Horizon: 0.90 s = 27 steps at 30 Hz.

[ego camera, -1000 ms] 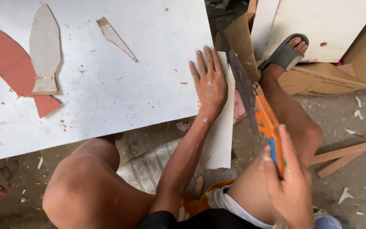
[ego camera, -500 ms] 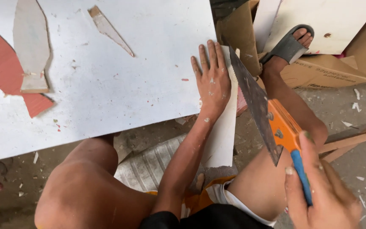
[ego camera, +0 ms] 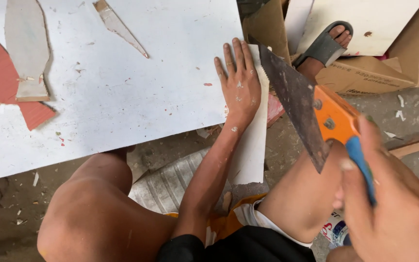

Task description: The person uses a hand saw to cut a white rectangular board on a white table. They hold the board with their left hand and saw with their right, periodically adjusting the board's position to continue cutting along a marked line.

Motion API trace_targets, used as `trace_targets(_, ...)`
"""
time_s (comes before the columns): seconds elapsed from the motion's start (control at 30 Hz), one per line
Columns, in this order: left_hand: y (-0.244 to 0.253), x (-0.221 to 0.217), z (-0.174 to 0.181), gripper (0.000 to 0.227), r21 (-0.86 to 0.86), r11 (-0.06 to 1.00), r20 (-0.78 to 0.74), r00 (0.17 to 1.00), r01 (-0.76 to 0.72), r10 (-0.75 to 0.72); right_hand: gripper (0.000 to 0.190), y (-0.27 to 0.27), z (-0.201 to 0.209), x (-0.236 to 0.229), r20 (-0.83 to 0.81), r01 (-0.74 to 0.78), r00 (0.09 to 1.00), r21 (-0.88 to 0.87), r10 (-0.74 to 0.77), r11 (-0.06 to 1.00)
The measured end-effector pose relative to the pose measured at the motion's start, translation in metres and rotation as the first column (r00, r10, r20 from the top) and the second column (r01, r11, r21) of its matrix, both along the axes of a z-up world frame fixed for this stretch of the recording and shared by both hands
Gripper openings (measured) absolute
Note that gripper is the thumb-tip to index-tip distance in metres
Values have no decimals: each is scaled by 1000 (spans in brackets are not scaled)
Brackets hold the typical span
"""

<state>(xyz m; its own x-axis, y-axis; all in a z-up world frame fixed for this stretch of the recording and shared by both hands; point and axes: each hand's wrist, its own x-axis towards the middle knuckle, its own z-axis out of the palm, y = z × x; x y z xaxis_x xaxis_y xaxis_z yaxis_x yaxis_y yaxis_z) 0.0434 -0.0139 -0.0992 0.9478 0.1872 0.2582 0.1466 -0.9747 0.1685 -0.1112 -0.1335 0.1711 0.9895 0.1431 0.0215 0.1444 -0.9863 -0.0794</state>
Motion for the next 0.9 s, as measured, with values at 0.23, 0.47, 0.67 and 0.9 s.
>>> trace_targets(0.23,4,3,4,59,24,1000,-20,1000,-2,2,56,28,-74,80,85,-70,993,-93,78,993)
trace_targets(0.47,-3,2,0,55,42,999,12,1000,-20,19,60,13,-37,67,-85,-38,995,239,60,970)
trace_targets(0.67,-2,2,1,55,36,999,-29,999,-14,15,61,17,-20,66,-134,-55,987,233,88,971)
trace_targets(0.9,2,4,0,61,69,998,-94,995,-14,21,65,34,-58,83,-246,98,966,61,-80,993)
